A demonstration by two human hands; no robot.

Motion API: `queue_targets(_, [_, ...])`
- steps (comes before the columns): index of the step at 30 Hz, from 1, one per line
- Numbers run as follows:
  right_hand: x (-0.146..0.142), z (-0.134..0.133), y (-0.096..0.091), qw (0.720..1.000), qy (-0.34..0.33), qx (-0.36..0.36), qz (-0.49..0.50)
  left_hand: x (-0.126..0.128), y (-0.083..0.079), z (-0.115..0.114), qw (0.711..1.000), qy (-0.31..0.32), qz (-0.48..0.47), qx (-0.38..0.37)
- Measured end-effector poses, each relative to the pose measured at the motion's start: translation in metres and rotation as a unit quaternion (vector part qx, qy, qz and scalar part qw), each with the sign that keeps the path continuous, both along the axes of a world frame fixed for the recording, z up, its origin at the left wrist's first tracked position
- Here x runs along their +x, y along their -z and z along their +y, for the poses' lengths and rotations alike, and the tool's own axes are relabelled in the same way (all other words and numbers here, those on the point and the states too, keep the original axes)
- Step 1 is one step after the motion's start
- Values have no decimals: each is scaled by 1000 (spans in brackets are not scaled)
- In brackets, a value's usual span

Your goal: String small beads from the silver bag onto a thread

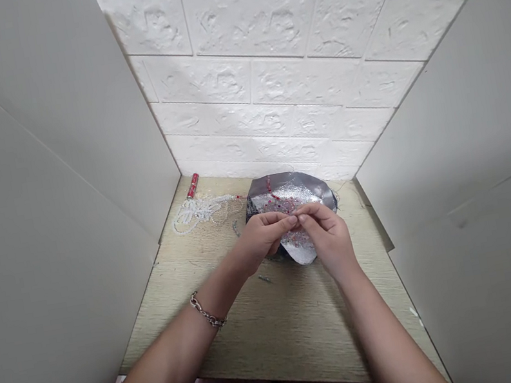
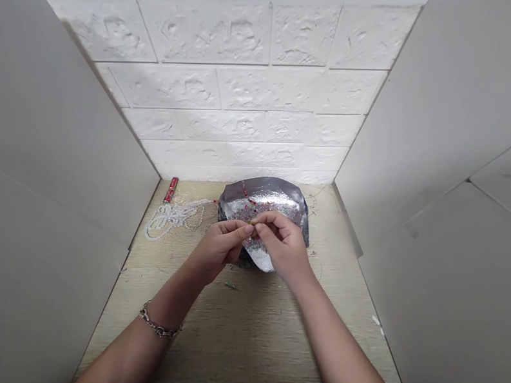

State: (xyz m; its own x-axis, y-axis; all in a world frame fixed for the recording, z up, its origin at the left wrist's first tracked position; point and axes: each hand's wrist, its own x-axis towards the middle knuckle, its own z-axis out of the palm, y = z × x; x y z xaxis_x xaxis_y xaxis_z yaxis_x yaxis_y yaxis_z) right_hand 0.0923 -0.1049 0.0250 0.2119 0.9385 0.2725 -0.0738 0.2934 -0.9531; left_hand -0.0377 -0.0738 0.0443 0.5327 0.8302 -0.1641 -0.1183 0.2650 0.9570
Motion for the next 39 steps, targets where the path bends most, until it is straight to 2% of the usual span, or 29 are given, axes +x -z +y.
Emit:
queue_targets(4, [2, 0, -1, 999, -26, -10, -16, -1, 2, 1, 1000, -7, -19, 3])
queue_targets(7, [4, 0, 1, 997, -11, -8, -76, 0, 3, 2, 1000, -15, -14, 0])
queue_targets(10, [5, -2, 0, 988, 27, 26, -147, 1, 2, 2, 1000, -16, -3, -2])
queue_targets(14, [2, -6, -5, 944, 112, 130, -282, 2, 1, 1, 1000, -20, -2, -5])
queue_targets(17, [0, -8, -8, 915, 141, 188, -327, 3, 0, 0, 1000, -18, -8, -10])
queue_targets(21, [1, -7, -8, 919, 138, 193, -313, 3, 1, -1, 999, -1, -52, -8])
queue_targets(30, [8, -4, -3, 945, 150, 137, -254, 3, 0, -3, 991, 49, -94, 81])
queue_targets(35, [7, -2, 2, 947, 139, 138, -255, 4, 0, -4, 994, 64, -75, 38])
queue_targets(37, [4, -2, -1, 944, 148, 148, -256, 4, 1, -4, 996, 61, -52, 38])
queue_targets(39, [-3, -11, -14, 940, 171, 176, -235, 3, 1, -3, 997, 35, -32, 57])
